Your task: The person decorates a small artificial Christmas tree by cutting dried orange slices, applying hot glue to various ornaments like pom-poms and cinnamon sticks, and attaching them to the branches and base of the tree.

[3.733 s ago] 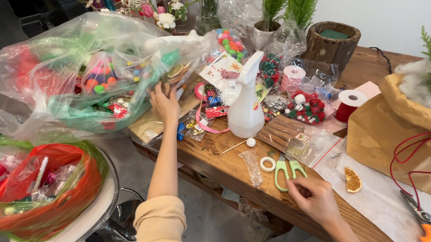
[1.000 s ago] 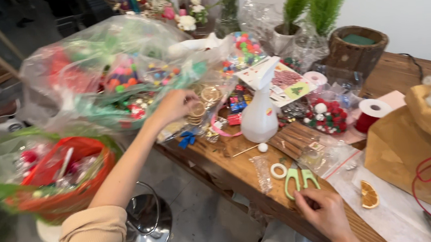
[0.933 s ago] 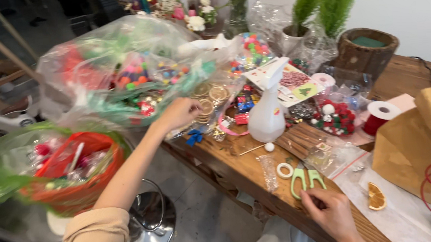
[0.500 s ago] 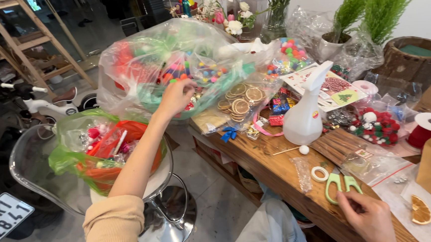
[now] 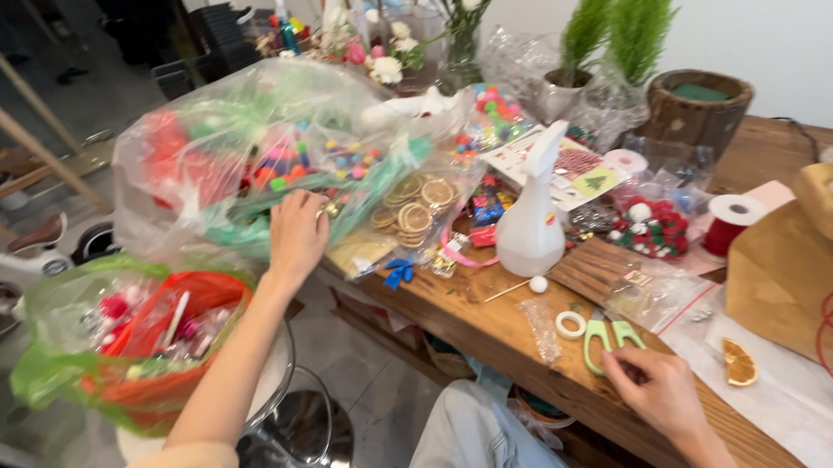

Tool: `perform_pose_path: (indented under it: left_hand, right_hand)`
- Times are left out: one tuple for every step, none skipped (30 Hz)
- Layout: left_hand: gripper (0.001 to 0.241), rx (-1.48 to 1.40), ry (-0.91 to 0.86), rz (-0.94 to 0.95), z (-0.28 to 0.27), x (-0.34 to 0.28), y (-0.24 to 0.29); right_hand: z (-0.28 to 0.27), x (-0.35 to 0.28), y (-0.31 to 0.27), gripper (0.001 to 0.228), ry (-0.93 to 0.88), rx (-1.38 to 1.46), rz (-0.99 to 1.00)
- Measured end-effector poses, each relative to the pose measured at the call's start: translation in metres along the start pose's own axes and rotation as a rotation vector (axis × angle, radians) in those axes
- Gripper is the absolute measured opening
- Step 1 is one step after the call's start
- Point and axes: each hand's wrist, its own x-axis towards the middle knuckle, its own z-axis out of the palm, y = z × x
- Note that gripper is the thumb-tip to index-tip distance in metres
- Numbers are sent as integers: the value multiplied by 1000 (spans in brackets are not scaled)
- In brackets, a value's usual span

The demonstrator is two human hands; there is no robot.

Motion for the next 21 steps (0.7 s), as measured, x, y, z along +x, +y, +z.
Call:
perform_pose_path:
  left_hand:
    - [24, -115, 131, 59, -12, 2, 23]
    - [24, -126, 136, 70, -10, 8, 41]
    - [23, -207, 46, 86, -8, 9, 58]
    - [23, -287, -45, 103, -6, 10, 76]
    - [23, -295, -49, 109, 3, 13, 86]
    - [24, -328, -127, 122, 12, 16, 97]
    - [25, -359, -202, 138, 20, 22, 108]
    - [25, -366, -204, 147, 29, 30, 117]
    - [36, -350, -267, 115, 37, 37, 124]
    - [47, -334, -330, 83, 46, 44, 132]
    - [47, -335, -333, 85, 49, 50, 137]
    - [42, -353, -362, 80, 53, 55, 142]
    - [37, -367, -394, 72, 55, 59, 145]
    - [37, -365, -398, 70, 51, 61, 148]
    - [42, -375, -395, 94, 46, 61, 149]
    - [49, -385, -392, 118, 40, 61, 149]
    - [49, -372, -389, 97, 53, 60, 140]
    - [50, -360, -356, 134, 65, 59, 130]
    - [53, -349, -320, 170, 78, 59, 120]
    - [53, -336, -313, 147, 70, 56, 115]
    - [42, -414, -227, 149, 61, 54, 110]
  right_hand:
    - [0, 0, 2, 20, 2, -5, -12]
    - [0, 3, 1, 20, 12, -16, -7]
    - [-1, 4, -1, 20, -7, 19, -30]
    - [-1, 4, -3, 21, -27, 54, -53]
    - [-3, 4, -5, 21, -25, 46, -45]
    - [-4, 4, -8, 22, -21, 55, -46]
    - [-5, 6, -11, 23, -13, 62, -47]
    - [-6, 6, -12, 23, -7, 54, -41]
    - [-6, 7, -13, 25, 3, 53, -43]
    - [-6, 7, -13, 26, 13, 51, -46]
    - [-6, 7, -12, 26, 13, 50, -43]
    - [-6, 7, -11, 26, 21, 51, -41]
    - [-4, 7, -12, 26, 27, 57, -39]
    - [-3, 5, -5, 26, 24, 60, -36]
    - [-1, 4, 1, 22, 1, 52, -41]
    - [2, 3, 5, 19, -22, 44, -47]
    - [1, 3, 1, 19, -33, 62, -61]
    - [-1, 3, -4, 16, -3, 59, -70]
    - [-2, 4, -7, 14, 28, 55, -81]
    - [2, -2, 2, 14, 17, 72, -99]
    - [6, -7, 9, 9, 77, 62, -68]
